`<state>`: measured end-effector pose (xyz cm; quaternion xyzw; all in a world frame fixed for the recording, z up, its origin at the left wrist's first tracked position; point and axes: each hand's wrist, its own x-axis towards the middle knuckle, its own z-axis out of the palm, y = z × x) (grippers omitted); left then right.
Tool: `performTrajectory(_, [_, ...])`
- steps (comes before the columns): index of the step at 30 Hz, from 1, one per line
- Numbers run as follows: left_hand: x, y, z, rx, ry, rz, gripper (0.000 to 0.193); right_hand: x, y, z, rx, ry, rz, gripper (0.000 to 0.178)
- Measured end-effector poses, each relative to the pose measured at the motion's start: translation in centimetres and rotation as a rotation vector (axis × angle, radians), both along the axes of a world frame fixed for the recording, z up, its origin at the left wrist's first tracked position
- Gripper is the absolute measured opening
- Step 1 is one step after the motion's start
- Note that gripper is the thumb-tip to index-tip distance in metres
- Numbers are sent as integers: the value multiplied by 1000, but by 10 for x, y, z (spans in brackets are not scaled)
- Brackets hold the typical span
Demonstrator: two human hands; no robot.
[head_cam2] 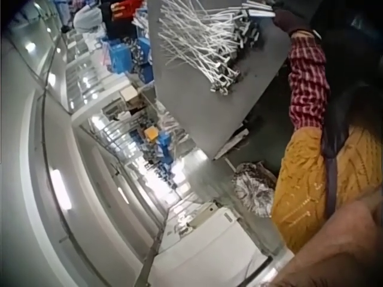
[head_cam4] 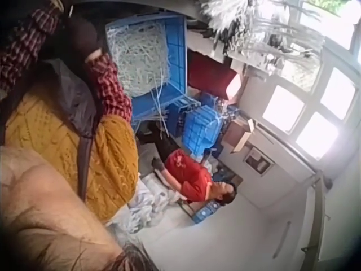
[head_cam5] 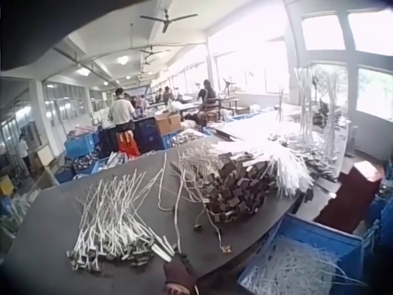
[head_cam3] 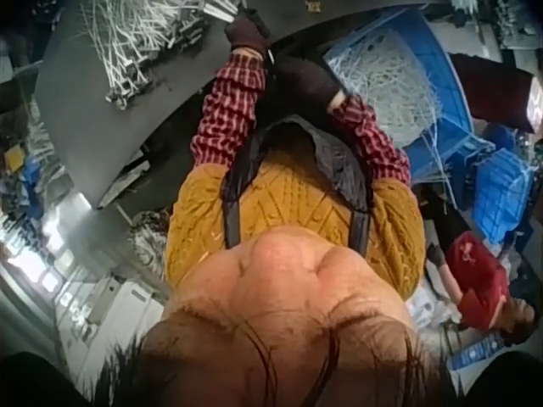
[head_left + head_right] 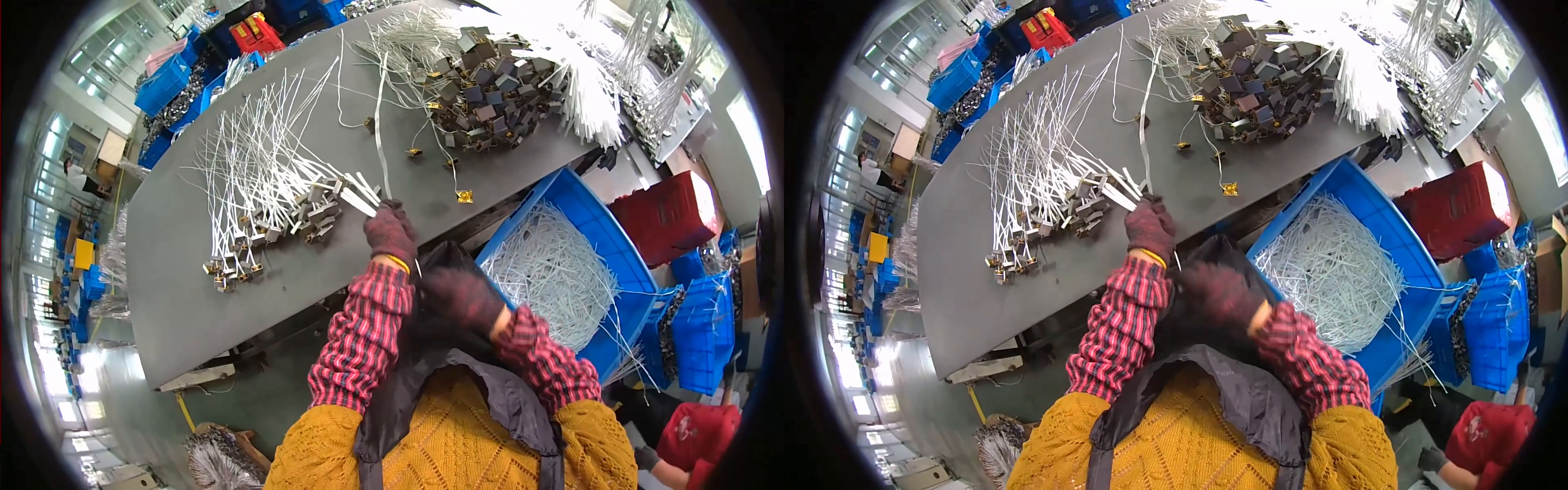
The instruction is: The person assembles wiring harnesses by hand, attaching bundles of wires to metal components at a workbench.
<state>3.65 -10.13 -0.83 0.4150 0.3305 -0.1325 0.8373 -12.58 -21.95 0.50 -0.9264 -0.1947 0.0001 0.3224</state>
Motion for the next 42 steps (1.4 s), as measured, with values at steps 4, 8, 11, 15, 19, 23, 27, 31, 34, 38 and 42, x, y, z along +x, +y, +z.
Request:
performTrajectory(4, [26,2,0,41,22,156,16,-93,-28,10,892,589,-391,24])
performTrajectory(8, [38,-10,5,99,25,241,14,-172,-100,-24,972,596,-912,17])
performTrajectory(11, [48,19,-14,-138,-232,128,16,-216,-140,-46,748,539,-1247,21])
performTrajectory(15, [38,29,6,-268,-486,21,32,-298,-200,-96,720,559,-1322,18])
performTrajectory(19, [43,48,12,-182,-559,22,32,-317,-213,-103,780,535,-1356,16])
performTrajectory(23, [42,52,27,-79,-519,-2,33,-315,-222,-102,806,509,-1369,13])
performTrajectory(27, [35,56,30,-76,-523,-22,30,-299,-225,-89,775,497,-1344,12])
performTrajectory(31, [22,58,22,-105,-515,-131,34,-267,-215,-77,806,468,-1247,13])
performTrajectory(34, [-6,48,20,-92,-563,-238,34,-183,-166,-49,743,422,-996,20])
performTrajectory(38, [-30,45,0,-90,-645,-346,25,-33,-63,-1,1094,537,-562,67])
performTrajectory(42, [-32,49,-9,-48,-664,-284,26,77,23,6,920,297,-308,73])
